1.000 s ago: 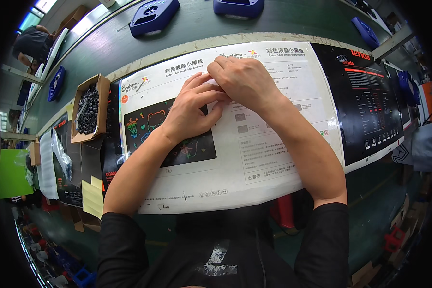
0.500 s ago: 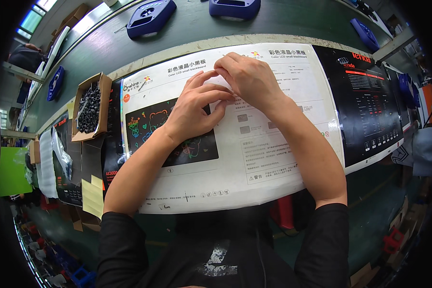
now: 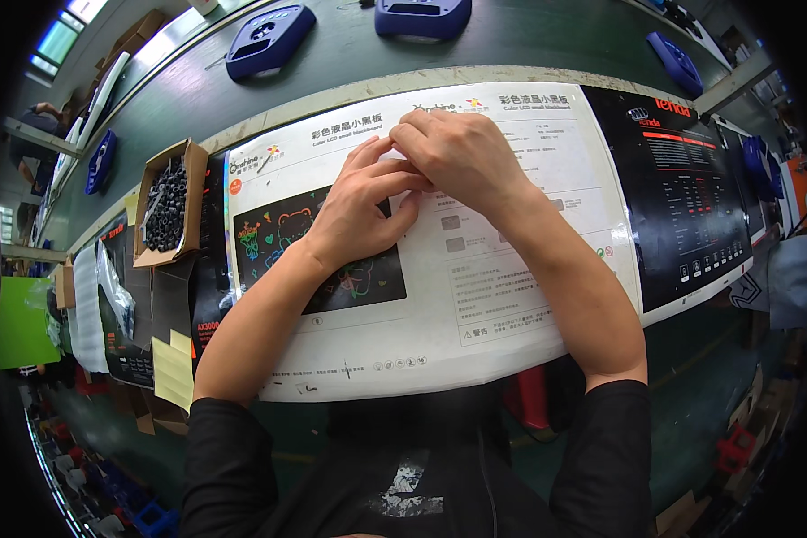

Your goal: Assembling an electronic component by inserting and securing internal parts within a blue plastic housing.

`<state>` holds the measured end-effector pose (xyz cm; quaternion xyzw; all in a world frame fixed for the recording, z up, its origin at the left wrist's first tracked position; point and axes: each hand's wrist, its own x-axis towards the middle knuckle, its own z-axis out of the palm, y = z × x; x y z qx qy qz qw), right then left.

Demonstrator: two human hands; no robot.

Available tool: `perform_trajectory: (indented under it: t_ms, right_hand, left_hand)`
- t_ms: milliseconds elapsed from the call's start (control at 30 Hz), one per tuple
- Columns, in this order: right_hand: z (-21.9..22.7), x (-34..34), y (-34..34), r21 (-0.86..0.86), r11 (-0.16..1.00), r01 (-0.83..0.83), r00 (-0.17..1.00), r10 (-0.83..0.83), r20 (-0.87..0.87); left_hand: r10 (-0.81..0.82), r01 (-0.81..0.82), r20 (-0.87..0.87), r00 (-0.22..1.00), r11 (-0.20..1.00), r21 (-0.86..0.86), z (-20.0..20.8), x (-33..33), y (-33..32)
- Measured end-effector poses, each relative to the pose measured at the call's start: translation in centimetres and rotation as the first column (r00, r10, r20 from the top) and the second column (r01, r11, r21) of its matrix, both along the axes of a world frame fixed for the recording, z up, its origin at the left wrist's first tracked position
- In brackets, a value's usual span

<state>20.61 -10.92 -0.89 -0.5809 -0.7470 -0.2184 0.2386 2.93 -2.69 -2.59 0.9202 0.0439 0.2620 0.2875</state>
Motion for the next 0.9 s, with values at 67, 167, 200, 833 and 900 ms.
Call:
perform_trajectory:
  t_ms: [67,167,200,833,900]
  right_hand:
    - [0.0,0.0,0.0,-0.005,1.0,-0.003,1.0,0.003,-0.007]
    - [-0.1,-0.2,0.2,0.006,1.0,-0.016,1.0,0.016,-0.014]
    - [-0.2,-0.2,0.1,-0.017,1.0,-0.012,1.0,0.012,-0.018]
    - [-0.8,-0.5,0.4,-0.049,0.999,-0.012,0.998,0.009,-0.061]
    - [-0.6,-0.3,0.1,-0.046,0.999,0.002,0.999,-0.005,-0.052]
  left_hand:
    - [0.003,-0.003,0.013,1.0,1.0,0.004,0.0,-0.1,-0.1]
    - [0.005,-0.005,0.027,1.0,1.0,0.016,0.1,-0.2,-0.1]
    - [0.011,-0.011,0.018,1.0,1.0,0.022,0.1,-0.2,-0.1]
    - [-0.002,0.002,-0.044,0.999,1.0,0.02,0.1,-0.4,-0.3]
    - [0.042,-0.041,-0.079,0.996,0.999,0.013,0.3,-0.4,-0.4]
